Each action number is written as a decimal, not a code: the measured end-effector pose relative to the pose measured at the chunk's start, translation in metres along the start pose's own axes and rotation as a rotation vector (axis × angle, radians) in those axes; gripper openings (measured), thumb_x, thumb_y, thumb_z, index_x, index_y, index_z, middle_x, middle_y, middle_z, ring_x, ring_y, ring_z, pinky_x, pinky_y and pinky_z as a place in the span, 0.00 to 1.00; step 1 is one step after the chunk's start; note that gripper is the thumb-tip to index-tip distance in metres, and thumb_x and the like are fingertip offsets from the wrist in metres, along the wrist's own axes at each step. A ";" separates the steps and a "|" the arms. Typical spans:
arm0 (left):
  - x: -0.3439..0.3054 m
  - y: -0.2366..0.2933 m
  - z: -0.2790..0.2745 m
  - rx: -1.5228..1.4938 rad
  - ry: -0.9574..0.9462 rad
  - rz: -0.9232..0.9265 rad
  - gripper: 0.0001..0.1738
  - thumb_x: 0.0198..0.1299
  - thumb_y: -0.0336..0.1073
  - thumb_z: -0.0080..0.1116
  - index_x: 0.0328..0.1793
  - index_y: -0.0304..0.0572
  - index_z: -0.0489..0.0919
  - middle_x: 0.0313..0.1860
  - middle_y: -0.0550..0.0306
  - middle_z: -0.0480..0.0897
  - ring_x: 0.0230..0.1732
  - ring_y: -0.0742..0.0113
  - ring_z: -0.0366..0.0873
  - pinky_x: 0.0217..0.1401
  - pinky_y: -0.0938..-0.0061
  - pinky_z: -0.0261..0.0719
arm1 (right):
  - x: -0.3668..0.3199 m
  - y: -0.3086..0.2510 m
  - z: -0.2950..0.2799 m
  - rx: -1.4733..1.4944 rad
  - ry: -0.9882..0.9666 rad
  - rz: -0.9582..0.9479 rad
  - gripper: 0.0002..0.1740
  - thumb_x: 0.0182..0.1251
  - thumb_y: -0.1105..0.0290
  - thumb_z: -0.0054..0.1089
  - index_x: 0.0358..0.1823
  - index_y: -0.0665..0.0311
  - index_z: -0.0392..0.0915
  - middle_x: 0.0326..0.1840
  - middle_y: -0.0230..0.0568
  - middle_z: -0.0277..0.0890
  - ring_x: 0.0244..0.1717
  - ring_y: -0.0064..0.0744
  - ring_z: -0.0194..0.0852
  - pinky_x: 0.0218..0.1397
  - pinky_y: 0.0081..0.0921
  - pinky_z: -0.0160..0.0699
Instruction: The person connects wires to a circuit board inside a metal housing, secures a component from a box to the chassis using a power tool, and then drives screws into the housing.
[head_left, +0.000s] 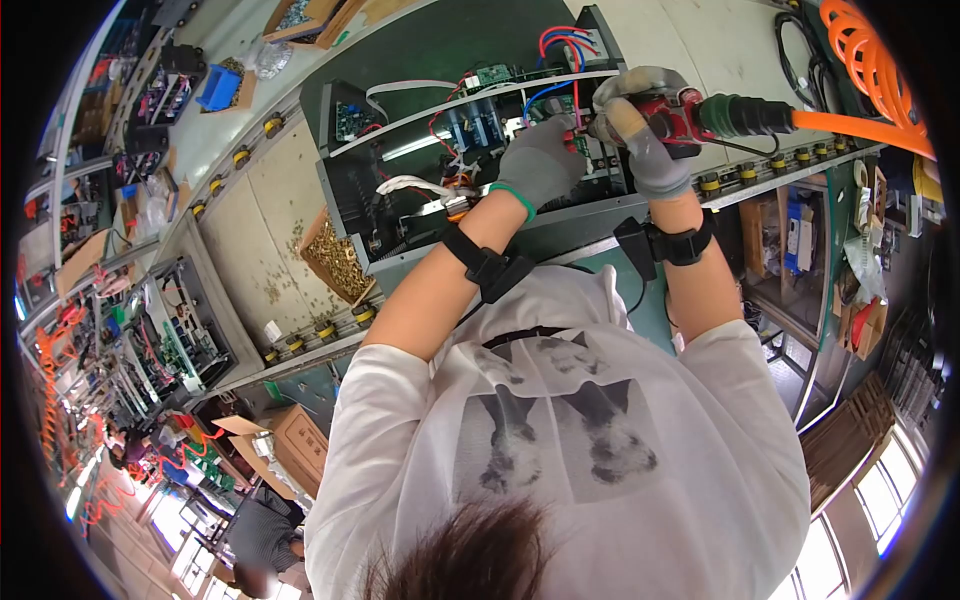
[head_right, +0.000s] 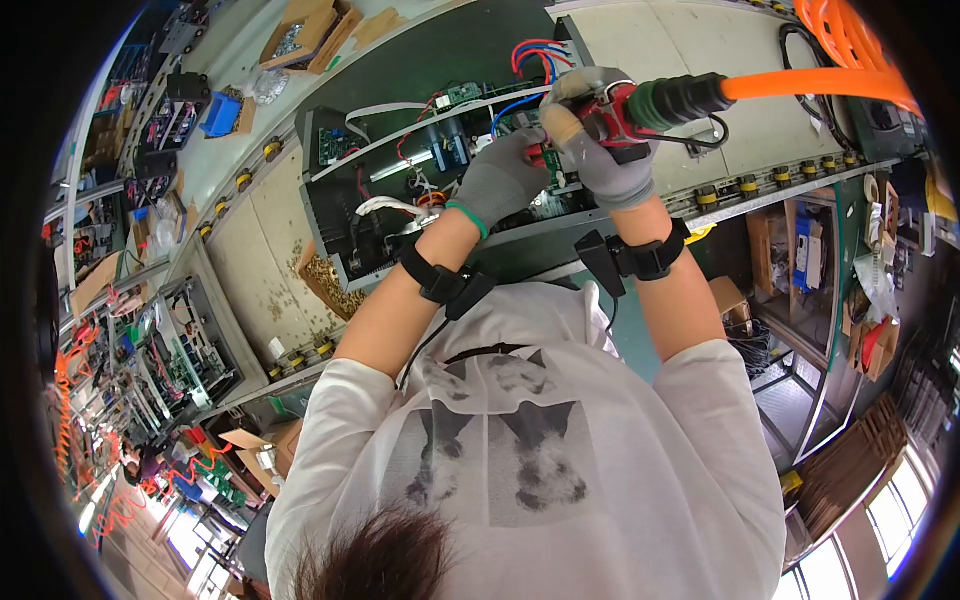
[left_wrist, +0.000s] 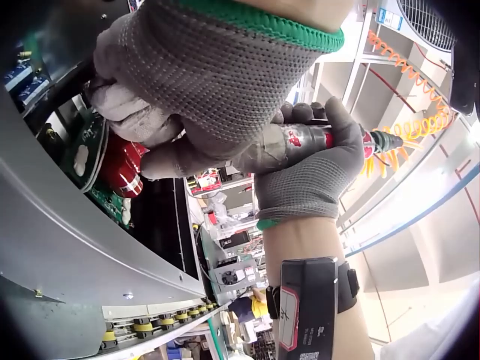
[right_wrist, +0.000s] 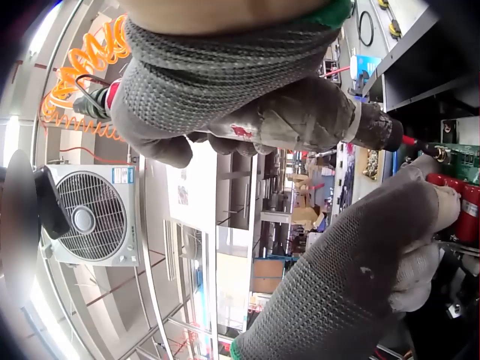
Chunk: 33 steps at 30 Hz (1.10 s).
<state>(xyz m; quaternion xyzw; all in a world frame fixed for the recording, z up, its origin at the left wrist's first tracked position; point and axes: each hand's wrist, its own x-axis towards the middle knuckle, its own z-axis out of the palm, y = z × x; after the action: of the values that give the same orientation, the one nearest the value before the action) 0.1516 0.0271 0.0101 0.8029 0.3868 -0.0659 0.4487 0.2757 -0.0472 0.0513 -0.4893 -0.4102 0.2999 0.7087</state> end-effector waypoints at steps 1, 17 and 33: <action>0.000 0.001 -0.001 0.021 -0.015 -0.007 0.28 0.49 0.40 0.56 0.59 0.43 0.74 0.45 0.43 0.81 0.49 0.48 0.79 0.52 0.63 0.77 | 0.001 0.001 0.003 0.014 -0.027 0.018 0.13 0.53 0.82 0.61 0.40 0.66 0.72 0.34 0.38 0.76 0.34 0.24 0.74 0.37 0.24 0.77; -0.023 0.000 -0.002 -0.356 0.067 -0.013 0.26 0.51 0.42 0.57 0.58 0.42 0.74 0.47 0.42 0.80 0.50 0.48 0.79 0.54 0.66 0.76 | 0.007 0.000 0.020 0.019 0.078 0.058 0.13 0.52 0.84 0.59 0.37 0.63 0.69 0.31 0.41 0.75 0.26 0.21 0.70 0.22 0.19 0.70; -0.094 -0.061 -0.011 -1.612 -0.103 -0.042 0.23 0.65 0.45 0.54 0.55 0.32 0.70 0.44 0.54 0.77 0.38 0.74 0.75 0.38 0.87 0.77 | -0.015 -0.075 0.042 0.409 -0.062 -0.130 0.15 0.57 0.70 0.54 0.47 0.63 0.71 0.36 0.44 0.71 0.41 0.41 0.68 0.45 0.37 0.71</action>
<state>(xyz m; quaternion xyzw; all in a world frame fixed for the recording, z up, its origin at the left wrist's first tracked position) 0.0424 0.0007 0.0188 0.2210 0.3091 0.1882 0.9057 0.2329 -0.0662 0.1248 -0.2986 -0.3932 0.3453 0.7982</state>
